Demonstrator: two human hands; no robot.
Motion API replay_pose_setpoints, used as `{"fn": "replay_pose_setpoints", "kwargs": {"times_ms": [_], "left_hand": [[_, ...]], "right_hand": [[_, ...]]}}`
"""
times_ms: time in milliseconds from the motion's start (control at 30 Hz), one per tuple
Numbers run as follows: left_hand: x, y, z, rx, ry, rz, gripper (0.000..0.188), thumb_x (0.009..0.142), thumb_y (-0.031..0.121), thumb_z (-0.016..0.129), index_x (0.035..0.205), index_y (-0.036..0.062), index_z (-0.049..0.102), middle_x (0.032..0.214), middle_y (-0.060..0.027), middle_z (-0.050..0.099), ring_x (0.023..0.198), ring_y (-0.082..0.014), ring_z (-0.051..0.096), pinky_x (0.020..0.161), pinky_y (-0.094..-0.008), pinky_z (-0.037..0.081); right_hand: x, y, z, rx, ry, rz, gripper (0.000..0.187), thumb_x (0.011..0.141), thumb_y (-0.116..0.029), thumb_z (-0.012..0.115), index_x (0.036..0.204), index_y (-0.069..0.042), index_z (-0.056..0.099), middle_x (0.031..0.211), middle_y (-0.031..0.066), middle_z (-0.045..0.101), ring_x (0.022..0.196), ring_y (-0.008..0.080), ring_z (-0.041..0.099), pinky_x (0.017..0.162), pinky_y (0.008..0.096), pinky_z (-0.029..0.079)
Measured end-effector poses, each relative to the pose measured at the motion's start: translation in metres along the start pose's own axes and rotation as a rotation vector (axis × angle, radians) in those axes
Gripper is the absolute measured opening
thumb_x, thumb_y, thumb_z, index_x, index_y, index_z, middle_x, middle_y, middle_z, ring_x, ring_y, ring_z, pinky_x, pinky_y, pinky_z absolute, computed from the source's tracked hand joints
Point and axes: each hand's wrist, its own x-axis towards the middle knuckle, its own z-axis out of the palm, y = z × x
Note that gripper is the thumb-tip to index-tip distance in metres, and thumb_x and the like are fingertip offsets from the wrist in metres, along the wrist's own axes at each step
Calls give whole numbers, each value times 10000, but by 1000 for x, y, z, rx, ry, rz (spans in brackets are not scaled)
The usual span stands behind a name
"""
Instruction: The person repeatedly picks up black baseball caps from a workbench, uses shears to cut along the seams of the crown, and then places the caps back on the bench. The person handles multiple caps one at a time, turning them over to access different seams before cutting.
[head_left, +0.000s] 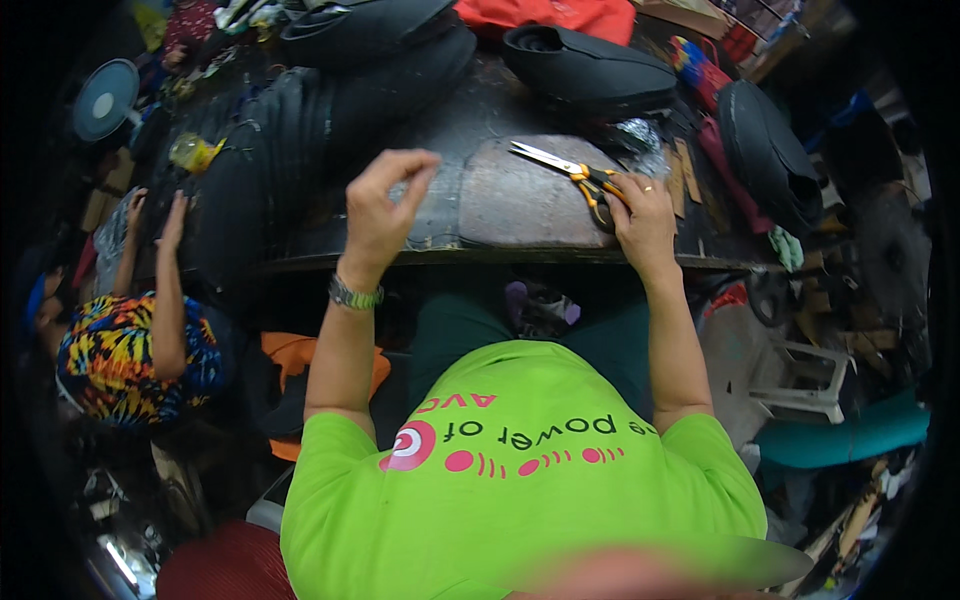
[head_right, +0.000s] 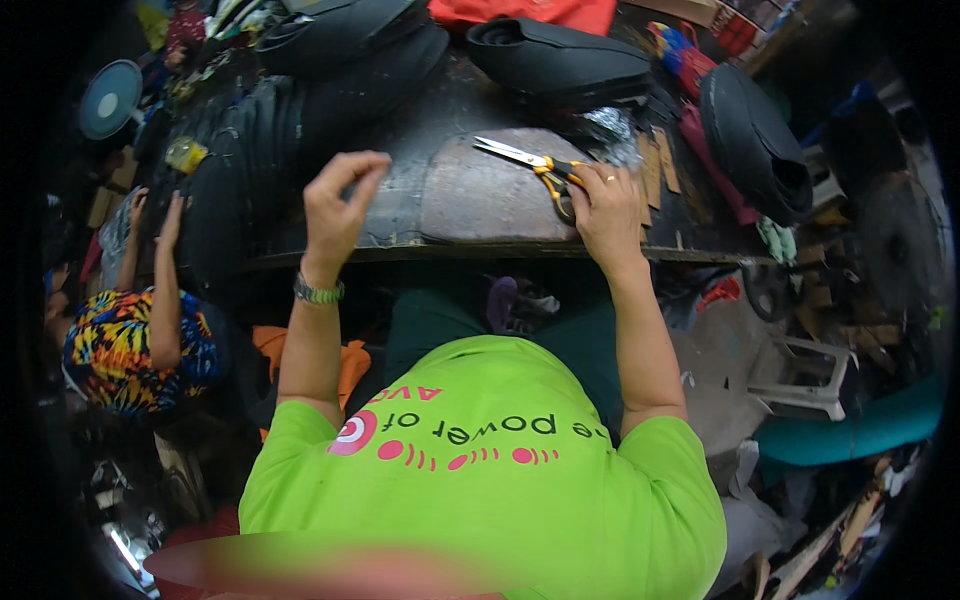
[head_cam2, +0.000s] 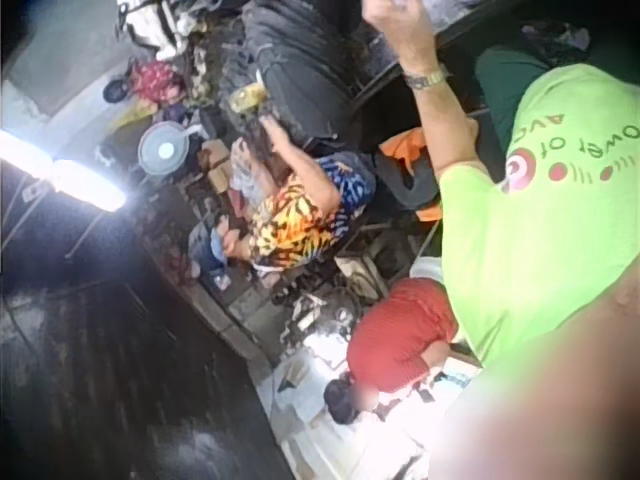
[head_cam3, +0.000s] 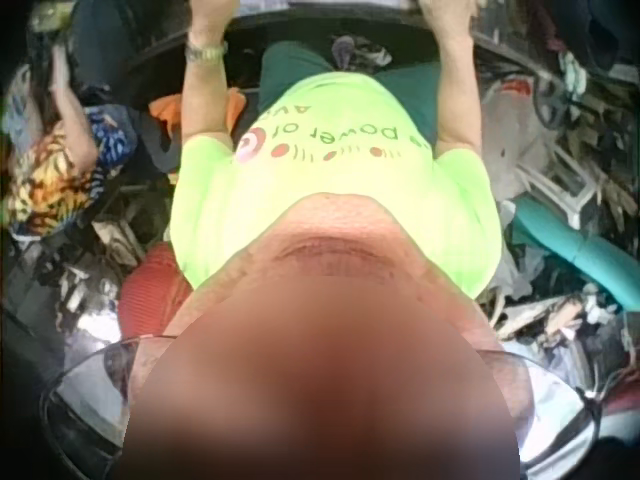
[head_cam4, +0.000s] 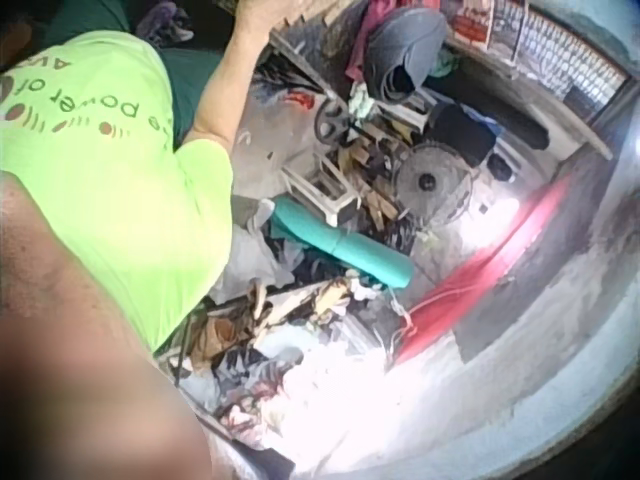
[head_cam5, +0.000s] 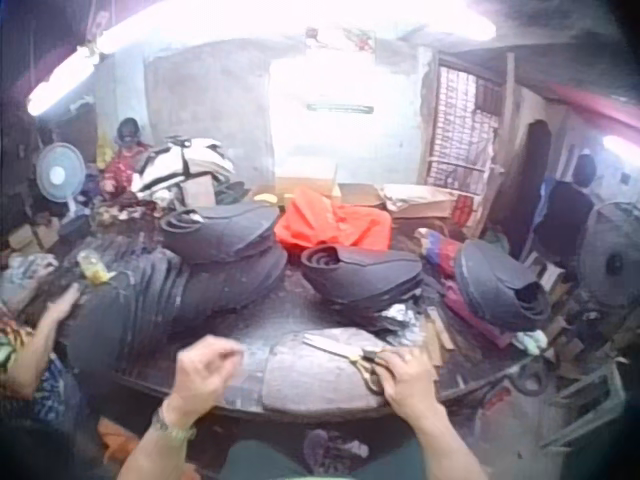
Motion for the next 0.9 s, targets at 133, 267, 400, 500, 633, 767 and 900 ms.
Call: {"fn": "replay_pose_setpoints", "kwargs": {"times_ms": [133, 267, 400, 500, 633, 767, 900], "left_hand": [[86, 1, -60, 456, 340, 429, 177, 874, 7, 700, 1046, 36, 726, 1057, -116, 711, 987, -245, 687, 862, -324, 529], [143, -25, -88, 785, 213, 293, 296, 865, 186, 740, 1146, 96, 713, 1161, -114, 691, 1050, -307, 668, 927, -397, 512], [157, -59, -80, 1131, 35, 161, 407, 844, 304, 761, 1214, 158, 681, 1139, -86, 692, 1142, -279, 627, 965, -435, 468], [160, -74, -80, 1186, 93, 308, 306, 877, 339, 730, 1119, 155, 697, 1084, -49, 702, 1054, -268, 657, 905, -425, 458], [175, -77, -88, 1157, 21, 291, 234, 894, 353, 709, 1016, 154, 713, 981, -39, 716, 977, -257, 675, 865, -422, 459], [188, -68, -98, 1069, -117, 53, 254, 926, 399, 635, 998, 169, 714, 1016, -35, 716, 982, -253, 664, 866, -447, 430], [169, -70, -95, 1250, -48, 248, 367, 867, 437, 704, 1148, 205, 664, 1114, 17, 708, 1077, -208, 651, 905, -435, 406]], "right_hand": [[-3, -4, 15, -91, -65, 67, 278, 844, -98, 692, 1114, -40, 662, 1050, 133, 668, 1004, 327, 595, 880, 437, 454], [-3, 0, 14, -51, -58, 134, 306, 806, -95, 721, 1098, -29, 659, 1030, 135, 665, 1007, 333, 594, 864, 442, 457], [-1, 4, 11, -19, -108, 173, 264, 796, -89, 738, 1041, -6, 682, 1002, 158, 655, 985, 361, 602, 859, 451, 469], [1, 5, 9, -10, -126, 178, 237, 793, -83, 741, 1010, 2, 692, 982, 164, 647, 981, 367, 604, 855, 450, 474], [4, 4, 7, -31, -158, 191, 233, 797, -100, 731, 1010, -9, 699, 984, 158, 646, 988, 359, 605, 850, 454, 474], [4, 4, 7, -79, -154, 176, 226, 811, -133, 707, 1012, -30, 707, 993, 145, 648, 1002, 345, 610, 843, 467, 475], [2, 7, 11, -67, -163, 224, 252, 788, -150, 744, 1016, -47, 714, 998, 143, 643, 1009, 341, 611, 870, 464, 487]]}}
